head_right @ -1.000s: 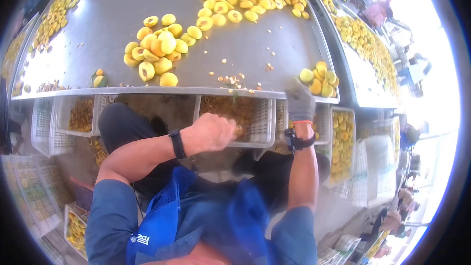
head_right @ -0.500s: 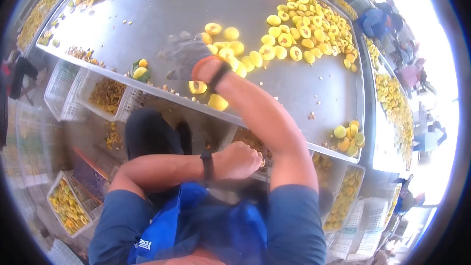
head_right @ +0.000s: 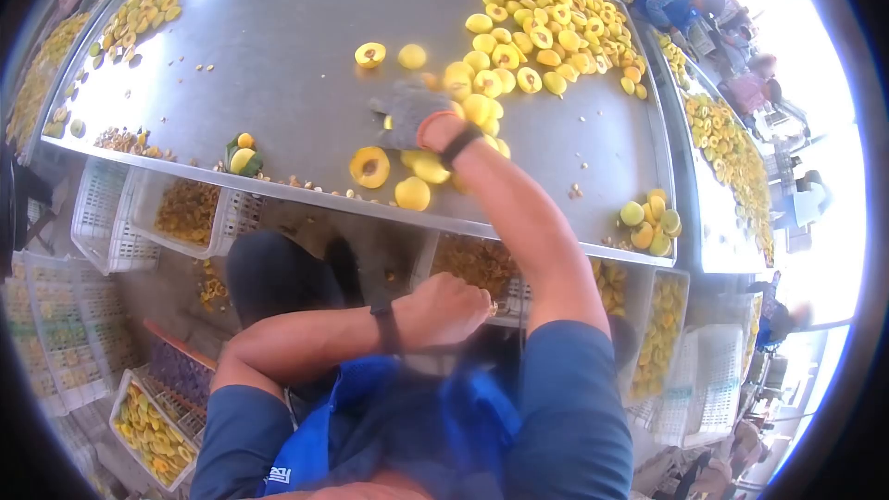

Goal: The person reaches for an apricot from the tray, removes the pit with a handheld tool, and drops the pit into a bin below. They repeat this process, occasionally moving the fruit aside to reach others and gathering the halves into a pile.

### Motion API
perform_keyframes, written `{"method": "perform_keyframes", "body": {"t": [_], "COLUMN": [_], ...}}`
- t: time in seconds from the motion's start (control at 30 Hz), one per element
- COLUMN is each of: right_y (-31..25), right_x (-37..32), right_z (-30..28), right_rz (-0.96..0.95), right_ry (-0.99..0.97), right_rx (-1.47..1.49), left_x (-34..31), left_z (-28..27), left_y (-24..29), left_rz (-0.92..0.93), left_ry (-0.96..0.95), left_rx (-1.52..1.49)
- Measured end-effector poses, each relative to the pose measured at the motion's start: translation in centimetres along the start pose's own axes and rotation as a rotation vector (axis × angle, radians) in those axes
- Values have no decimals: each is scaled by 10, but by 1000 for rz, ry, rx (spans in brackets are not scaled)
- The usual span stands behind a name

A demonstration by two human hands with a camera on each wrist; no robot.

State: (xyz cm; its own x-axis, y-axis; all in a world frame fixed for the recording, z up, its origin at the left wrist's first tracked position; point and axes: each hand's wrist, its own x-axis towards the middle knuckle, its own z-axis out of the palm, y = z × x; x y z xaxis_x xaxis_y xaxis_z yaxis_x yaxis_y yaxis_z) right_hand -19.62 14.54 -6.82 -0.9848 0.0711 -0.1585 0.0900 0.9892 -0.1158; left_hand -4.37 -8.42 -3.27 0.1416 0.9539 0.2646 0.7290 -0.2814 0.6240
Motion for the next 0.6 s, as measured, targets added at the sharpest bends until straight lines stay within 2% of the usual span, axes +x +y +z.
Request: {"method": "perform_keyframes", "body": {"t": [0.13,0.2,0.3,0.37,0.5,0.6], "right_y": [13,9,30,20,22,24], "right_x": [-84,-112,-108,-70,36,93], "right_z": [-35,-60,-69,-86,-64,-43], "right_rz": [144,199,259,195,147,265], "right_ry": [-167,-322,-292,-234,-5,30], "right_rx": [-29,-130,-33,-53,-16,73], "left_x": [-6,-8,-8,-6,0,-1], "left_z": [-1,0,2,4,1,9], "left_y": [5,6,9,8,0,-9], "left_rz": [2,-1,-33,-37,-39,94], "left_ry": [-70,-131,-108,-97,-108,100], "left_rx": [-4,61,34,0,63,130]}}
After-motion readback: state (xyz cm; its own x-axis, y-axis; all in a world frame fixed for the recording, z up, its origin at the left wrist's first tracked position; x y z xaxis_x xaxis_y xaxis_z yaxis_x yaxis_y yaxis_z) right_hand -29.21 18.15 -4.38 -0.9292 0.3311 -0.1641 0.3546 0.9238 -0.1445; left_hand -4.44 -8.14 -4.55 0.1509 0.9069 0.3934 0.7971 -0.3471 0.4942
